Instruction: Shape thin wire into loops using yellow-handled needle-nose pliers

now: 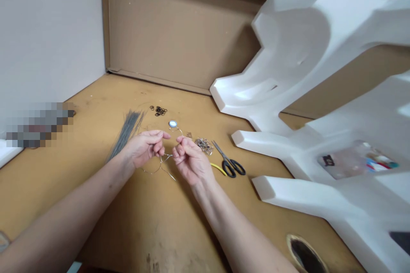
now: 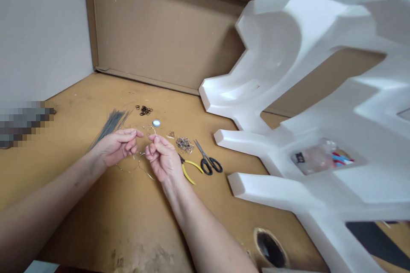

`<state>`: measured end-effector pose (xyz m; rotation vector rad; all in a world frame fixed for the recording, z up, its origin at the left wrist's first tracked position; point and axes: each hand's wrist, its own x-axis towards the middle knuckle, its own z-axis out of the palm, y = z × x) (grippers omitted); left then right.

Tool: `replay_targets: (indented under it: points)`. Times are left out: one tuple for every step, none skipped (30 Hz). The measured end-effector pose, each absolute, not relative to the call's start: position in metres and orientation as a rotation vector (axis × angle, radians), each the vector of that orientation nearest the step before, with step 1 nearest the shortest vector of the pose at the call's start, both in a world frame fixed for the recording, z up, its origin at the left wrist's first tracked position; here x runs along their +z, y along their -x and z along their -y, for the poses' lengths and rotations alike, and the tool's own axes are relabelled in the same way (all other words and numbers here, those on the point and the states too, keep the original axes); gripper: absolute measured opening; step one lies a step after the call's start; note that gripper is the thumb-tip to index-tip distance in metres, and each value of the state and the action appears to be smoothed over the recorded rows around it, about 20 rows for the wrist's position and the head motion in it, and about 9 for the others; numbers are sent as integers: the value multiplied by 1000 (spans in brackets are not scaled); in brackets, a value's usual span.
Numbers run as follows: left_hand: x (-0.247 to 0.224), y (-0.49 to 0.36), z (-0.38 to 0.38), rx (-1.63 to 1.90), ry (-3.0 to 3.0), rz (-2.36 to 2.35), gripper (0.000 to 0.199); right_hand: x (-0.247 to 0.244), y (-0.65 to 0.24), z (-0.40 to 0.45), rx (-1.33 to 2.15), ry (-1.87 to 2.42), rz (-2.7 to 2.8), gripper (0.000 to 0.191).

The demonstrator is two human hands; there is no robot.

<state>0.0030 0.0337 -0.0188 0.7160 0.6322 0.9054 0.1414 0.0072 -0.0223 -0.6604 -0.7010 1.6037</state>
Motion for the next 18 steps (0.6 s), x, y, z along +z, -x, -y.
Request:
replay_targets:
  points:
    - [-18, -3, -33, 904, -713, -642, 17, -23, -141, -7, 1605, 669, 697, 7]
    - [-18, -4, -33, 907, -709, -653, 18, -23, -141, -8, 1604, 678, 693, 8]
    - [-18, -4, -33, 915, -703, -663, 19, -24, -142, -8, 1603, 688, 690, 8]
    - [-18, -4, -33, 921, -697, -672, 20, -24, -142, -9, 1603, 698, 687, 8]
    - [-18, -4, -33, 925, -691, -678, 20, -25, -142, -10, 1602, 707, 682, 8]
    - [-19, -4, -34, 924, -686, -682, 20, -25, -143, -10, 1604, 715, 676, 8]
    - [-19, -4, -34, 919, -683, -686, 20, -26, -143, -11, 1609, 721, 670, 8]
    - [-20, -3, -35, 914, -685, -692, 21, -26, -144, -12, 1612, 725, 663, 8]
    - [-21, -3, -36, 913, -691, -702, 21, -27, -144, -13, 1615, 728, 657, 8]
    - [-22, -2, -37, 916, -702, -716, 21, -28, -144, -14, 1615, 728, 652, 7]
    - [-23, -2, -37, 921, -717, -732, 20, -28, -145, -14, 1615, 729, 648, 7]
    - [-24, -1, -38, 926, -736, -749, 19, -29, -145, -15, 1616, 730, 646, 6]
    - [-24, 0, -39, 928, -754, -765, 17, -30, -146, -15, 1616, 730, 644, 6]
    - [-25, 0, -40, 927, -768, -778, 16, -31, -146, -15, 1620, 729, 644, 5]
    - [-25, 1, -40, 925, -778, -785, 14, -31, -146, -16, 1624, 729, 643, 5]
    - [-25, 1, -41, 923, -782, -788, 14, -32, -147, -16, 1628, 727, 643, 5]
    - [-25, 1, -41, 923, -780, -788, 14, -32, -147, -16, 1632, 727, 642, 5]
    - [-24, 2, -41, 927, -775, -786, 15, -32, -148, -16, 1637, 727, 642, 6]
